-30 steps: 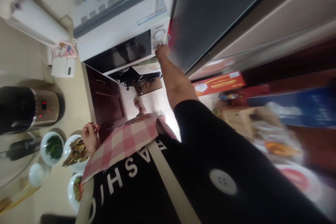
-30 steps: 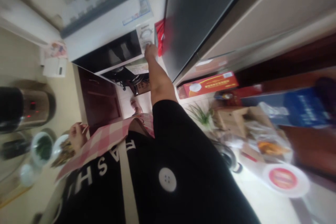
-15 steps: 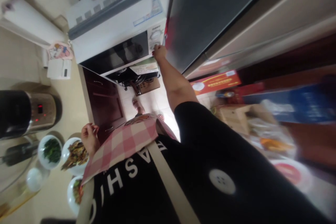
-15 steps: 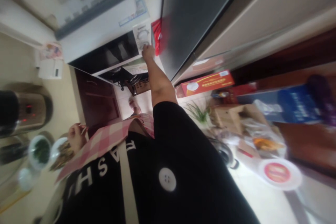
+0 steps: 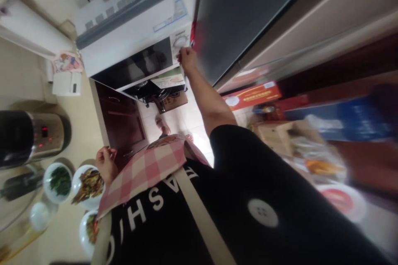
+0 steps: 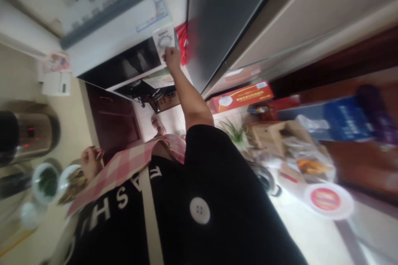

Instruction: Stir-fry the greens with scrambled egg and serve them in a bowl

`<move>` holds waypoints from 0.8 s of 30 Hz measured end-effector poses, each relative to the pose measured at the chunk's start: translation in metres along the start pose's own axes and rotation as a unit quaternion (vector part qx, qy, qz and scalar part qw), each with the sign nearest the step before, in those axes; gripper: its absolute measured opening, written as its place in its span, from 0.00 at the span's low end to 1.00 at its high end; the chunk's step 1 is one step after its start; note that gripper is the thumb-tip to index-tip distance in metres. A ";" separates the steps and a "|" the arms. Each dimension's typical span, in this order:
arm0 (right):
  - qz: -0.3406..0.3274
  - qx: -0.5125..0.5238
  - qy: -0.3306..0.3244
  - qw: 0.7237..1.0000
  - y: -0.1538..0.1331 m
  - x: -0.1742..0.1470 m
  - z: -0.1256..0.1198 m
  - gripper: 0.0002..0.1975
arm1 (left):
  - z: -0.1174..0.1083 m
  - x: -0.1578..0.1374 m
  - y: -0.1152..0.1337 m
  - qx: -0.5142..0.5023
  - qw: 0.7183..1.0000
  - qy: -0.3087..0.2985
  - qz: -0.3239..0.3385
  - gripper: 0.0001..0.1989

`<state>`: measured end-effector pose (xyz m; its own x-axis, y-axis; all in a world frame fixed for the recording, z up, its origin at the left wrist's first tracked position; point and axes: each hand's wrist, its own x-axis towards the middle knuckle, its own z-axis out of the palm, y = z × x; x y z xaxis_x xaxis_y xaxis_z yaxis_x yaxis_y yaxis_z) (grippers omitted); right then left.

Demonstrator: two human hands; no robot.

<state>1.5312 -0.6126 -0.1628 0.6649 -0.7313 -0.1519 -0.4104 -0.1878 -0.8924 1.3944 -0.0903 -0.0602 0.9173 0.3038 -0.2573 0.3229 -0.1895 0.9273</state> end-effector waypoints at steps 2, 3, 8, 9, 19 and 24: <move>0.033 0.036 0.008 0.999 -0.011 0.001 0.000 0.22 | 0.001 0.000 0.000 0.002 1.000 0.000 0.002 0.20; 0.038 0.045 0.008 0.998 -0.016 0.002 -0.001 0.22 | 0.002 0.000 0.000 0.004 1.000 -0.001 0.004 0.19; 0.030 0.050 0.017 0.998 -0.028 0.005 -0.002 0.20 | 0.004 -0.002 0.000 -0.001 1.000 0.004 0.002 0.20; 0.038 0.054 0.016 0.998 -0.029 0.006 -0.001 0.19 | 0.003 -0.002 0.000 0.000 1.000 0.007 0.001 0.20; 0.007 -0.054 0.061 0.997 -0.027 0.013 0.005 0.16 | -0.002 -0.002 -0.002 0.000 1.000 0.010 0.008 0.19; -0.020 -0.101 0.055 0.993 -0.023 0.015 0.005 0.15 | -0.003 0.000 -0.004 -0.016 1.000 0.010 0.003 0.19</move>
<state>1.5535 -0.6157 -0.1466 0.6159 -0.7855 -0.0604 -0.5088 -0.3381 -0.7917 1.3926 -0.0862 -0.0629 0.9147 0.3208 -0.2459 0.3088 -0.1619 0.9372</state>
